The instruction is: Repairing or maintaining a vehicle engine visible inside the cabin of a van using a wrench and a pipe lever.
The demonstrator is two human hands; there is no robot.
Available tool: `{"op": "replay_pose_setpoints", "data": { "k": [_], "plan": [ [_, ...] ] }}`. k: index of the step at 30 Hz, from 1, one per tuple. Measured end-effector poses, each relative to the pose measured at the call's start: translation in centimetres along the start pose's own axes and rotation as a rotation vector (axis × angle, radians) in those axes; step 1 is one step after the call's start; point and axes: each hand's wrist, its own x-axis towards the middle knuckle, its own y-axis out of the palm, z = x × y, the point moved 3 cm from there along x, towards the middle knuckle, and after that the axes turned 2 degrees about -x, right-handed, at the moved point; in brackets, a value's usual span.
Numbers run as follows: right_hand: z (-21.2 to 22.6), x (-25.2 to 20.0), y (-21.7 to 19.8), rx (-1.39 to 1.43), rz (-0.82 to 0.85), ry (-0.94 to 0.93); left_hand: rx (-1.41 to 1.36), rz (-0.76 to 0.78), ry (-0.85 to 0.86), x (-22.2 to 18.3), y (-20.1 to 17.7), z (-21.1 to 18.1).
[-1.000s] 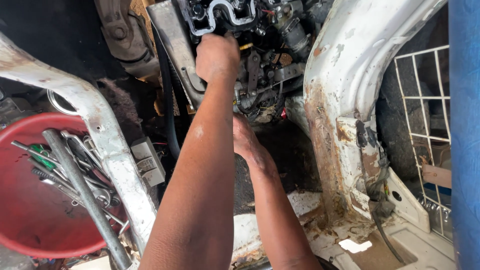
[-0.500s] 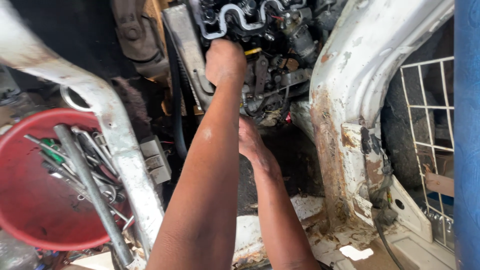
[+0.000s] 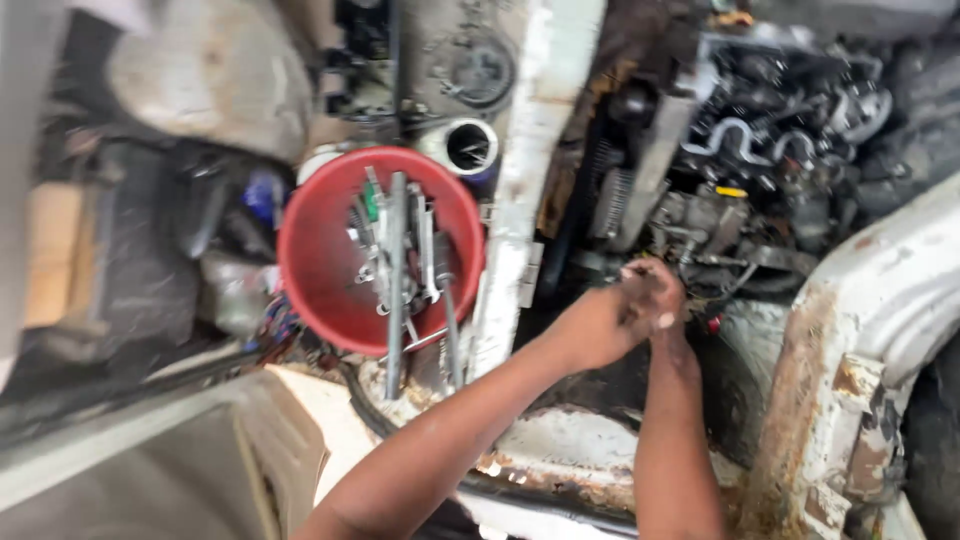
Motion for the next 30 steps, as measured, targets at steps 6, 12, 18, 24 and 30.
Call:
{"op": "replay_pose_setpoints", "data": {
  "k": [6,12,18,24,30],
  "plan": [
    [6.7,-4.9,5.1,-0.712,-0.165,-0.080,-0.272,-0.043,-0.073,-11.2,0.4,5.6],
    [8.2,-14.8,9.7,-0.966,-0.028,-0.219,-0.422,0.072,-0.034,-16.4,0.6,6.3],
    [10.0,-20.3,10.0,-0.617,-0.144,-0.050,-0.012,0.155,-0.035,-19.5,3.7,5.9],
    [16.1,-26.8,21.0,-0.455,0.105,-0.322,-0.235,0.121,-0.245,-21.9,6.4,6.8],
    [15.0,-30.1,24.4,-1.004,0.452,-0.238,-0.349,-0.080,-0.200,-21.6,5.7,11.3]
  ]
}}
